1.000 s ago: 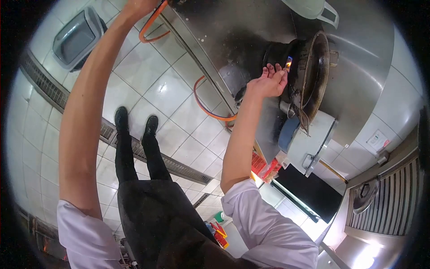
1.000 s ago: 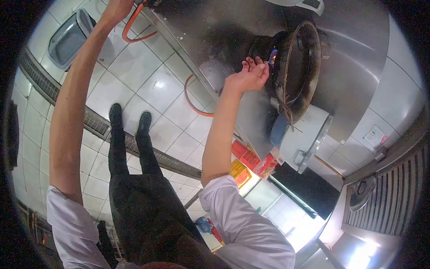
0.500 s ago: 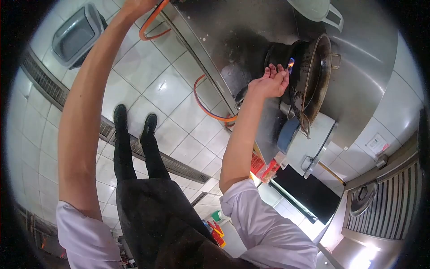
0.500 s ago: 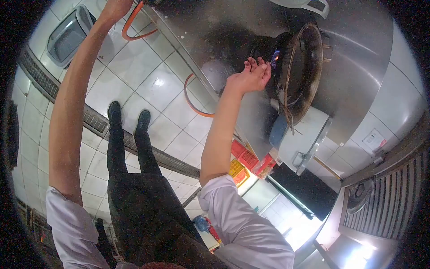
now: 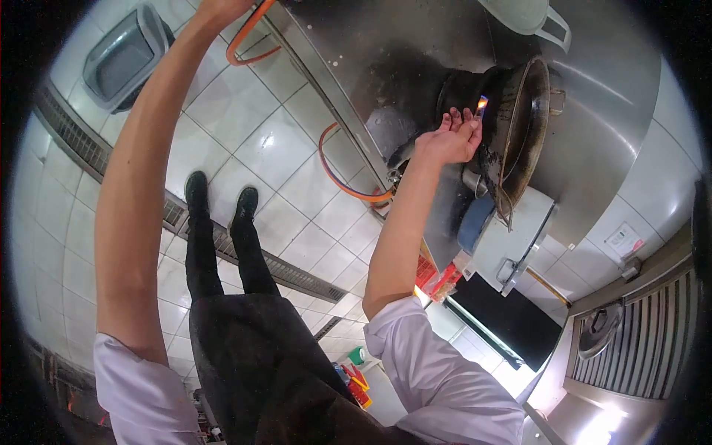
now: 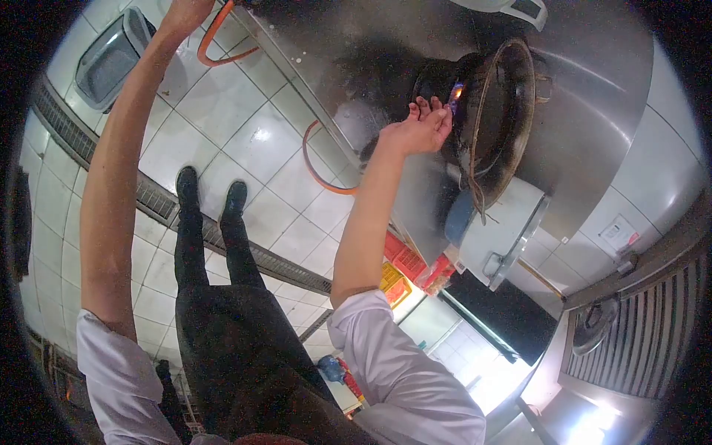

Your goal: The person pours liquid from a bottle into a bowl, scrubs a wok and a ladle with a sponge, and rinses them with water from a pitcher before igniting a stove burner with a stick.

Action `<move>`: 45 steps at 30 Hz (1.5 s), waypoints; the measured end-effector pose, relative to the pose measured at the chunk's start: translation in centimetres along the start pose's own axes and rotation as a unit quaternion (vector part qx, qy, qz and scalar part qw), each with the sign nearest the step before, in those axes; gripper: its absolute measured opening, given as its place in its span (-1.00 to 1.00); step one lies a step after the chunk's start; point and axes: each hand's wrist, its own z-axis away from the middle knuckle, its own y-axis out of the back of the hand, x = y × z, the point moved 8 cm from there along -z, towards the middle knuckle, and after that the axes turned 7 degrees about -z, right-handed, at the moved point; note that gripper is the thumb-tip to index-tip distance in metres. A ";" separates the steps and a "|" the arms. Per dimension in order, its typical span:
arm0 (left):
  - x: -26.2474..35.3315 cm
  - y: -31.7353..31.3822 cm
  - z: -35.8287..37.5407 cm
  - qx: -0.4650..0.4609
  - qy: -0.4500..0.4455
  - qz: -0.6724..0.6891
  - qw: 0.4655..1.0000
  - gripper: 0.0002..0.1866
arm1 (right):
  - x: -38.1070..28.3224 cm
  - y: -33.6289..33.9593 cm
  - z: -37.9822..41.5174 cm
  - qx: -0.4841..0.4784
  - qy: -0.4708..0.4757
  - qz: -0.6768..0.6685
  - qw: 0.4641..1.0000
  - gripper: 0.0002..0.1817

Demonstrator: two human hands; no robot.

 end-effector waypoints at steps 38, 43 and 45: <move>-1.2 -0.4 -0.2 0.022 0.014 0.001 1.000 -0.72 | -0.1 0.2 -0.2 -0.010 0.016 0.020 1.000 -0.80; -0.1 0.0 0.4 0.018 0.022 -0.002 1.000 -0.71 | -0.6 -0.2 0.1 -0.028 0.035 0.026 0.999 -0.80; -0.3 -0.1 0.4 0.017 0.023 -0.004 1.000 -0.71 | -1.2 -0.8 0.6 -0.053 0.055 0.039 0.996 -0.80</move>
